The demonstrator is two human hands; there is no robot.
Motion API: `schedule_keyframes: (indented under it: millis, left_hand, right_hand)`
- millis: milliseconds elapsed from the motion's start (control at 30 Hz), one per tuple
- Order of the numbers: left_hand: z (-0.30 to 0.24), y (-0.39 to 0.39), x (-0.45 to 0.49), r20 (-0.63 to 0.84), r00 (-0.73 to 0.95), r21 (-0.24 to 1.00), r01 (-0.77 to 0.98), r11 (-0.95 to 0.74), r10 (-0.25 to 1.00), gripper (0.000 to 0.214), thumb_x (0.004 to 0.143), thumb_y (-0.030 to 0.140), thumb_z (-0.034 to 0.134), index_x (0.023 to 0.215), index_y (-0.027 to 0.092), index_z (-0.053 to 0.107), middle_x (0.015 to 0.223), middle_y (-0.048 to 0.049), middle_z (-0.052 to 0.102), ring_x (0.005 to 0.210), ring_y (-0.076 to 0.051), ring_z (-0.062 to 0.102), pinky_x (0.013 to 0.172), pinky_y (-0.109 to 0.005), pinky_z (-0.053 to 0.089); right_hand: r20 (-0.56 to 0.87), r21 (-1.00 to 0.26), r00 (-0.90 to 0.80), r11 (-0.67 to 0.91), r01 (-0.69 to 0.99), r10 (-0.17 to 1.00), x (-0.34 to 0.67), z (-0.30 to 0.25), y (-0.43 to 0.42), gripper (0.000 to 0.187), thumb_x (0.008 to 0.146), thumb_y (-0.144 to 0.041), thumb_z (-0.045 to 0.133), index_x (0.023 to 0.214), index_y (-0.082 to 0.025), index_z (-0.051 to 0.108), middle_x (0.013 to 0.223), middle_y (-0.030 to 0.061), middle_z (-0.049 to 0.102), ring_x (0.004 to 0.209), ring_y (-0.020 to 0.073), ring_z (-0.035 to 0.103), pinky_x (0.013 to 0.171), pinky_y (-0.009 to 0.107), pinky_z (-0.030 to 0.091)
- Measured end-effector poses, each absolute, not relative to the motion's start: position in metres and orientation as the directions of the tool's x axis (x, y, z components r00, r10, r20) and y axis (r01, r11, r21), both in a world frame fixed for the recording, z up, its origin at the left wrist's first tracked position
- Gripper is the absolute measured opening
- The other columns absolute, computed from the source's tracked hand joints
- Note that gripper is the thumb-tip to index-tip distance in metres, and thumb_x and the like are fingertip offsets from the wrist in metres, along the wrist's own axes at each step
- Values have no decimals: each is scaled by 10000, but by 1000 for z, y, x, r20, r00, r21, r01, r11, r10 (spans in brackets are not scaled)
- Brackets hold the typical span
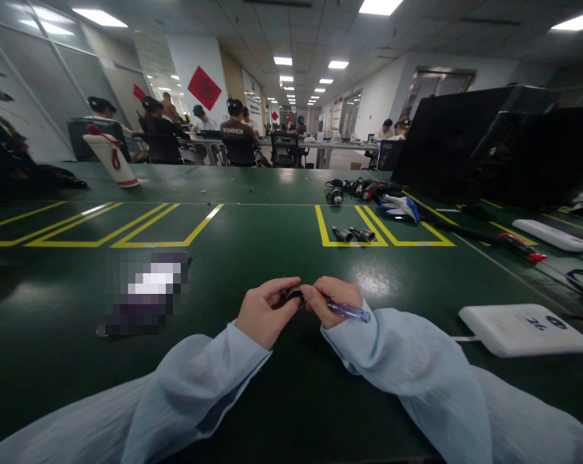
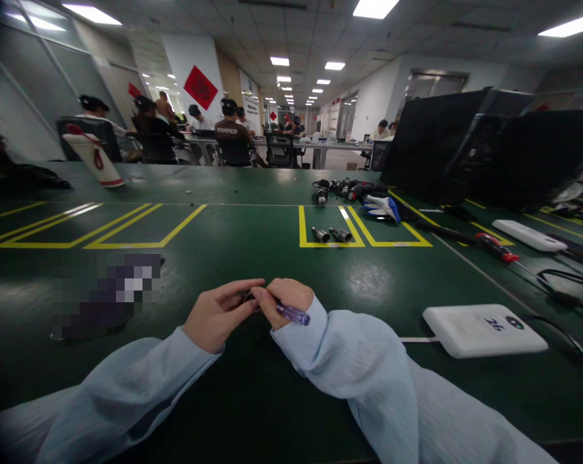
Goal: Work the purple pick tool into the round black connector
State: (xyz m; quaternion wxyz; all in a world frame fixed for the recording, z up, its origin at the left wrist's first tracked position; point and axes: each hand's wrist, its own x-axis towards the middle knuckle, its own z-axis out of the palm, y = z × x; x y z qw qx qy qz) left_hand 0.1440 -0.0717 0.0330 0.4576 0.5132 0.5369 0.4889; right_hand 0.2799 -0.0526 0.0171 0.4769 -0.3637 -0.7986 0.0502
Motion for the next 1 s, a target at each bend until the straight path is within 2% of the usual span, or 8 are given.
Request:
schedule_keyframes:
  millis: [267,567,733,900,1000]
  left_hand:
    - [31,-69,144,-78,-86,997,6,79,993,318,556,100,585,869,68,630,798,-91,682,761,-221,638,730,-366,524]
    - [28,-69,142,-37,-88,999,4,38,995,301,550,127,614,847,88,645,771,-76,686,715,-200,643,680,-325,539]
    - [28,-67,142,-37,-108,998,37,41,993,262,549,131,612,805,93,658,740,-66,688,685,-186,643,672,-309,538]
    - [27,-66,141,-26,-115,997,70,34,993,261,551,135,606,804,99,661,718,-64,691,664,-187,645,677,-316,533]
    - [26,-66,140,-9,-91,997,75,16,996,256,561,146,602,805,98,659,697,-60,689,639,-182,643,661,-312,535]
  right_hand:
    - [761,-395,-280,760,516,586,281,17,-53,360,818,-287,426,502,-151,532,460,-6,525,442,59,480,475,167,356]
    - [811,-295,-301,795,530,502,280,14,-52,383,840,-284,380,507,-158,521,474,10,528,464,76,484,495,189,362]
    - [835,-280,-295,820,499,465,279,12,-51,370,833,-280,392,504,-161,511,457,5,520,450,78,472,494,195,360]
    - [799,-312,-318,804,507,511,279,13,-54,364,825,-277,404,502,-158,523,457,7,522,445,73,477,491,191,357]
    - [740,-383,-317,759,527,593,280,20,-57,375,818,-290,404,492,-156,530,468,20,534,464,87,493,506,207,364]
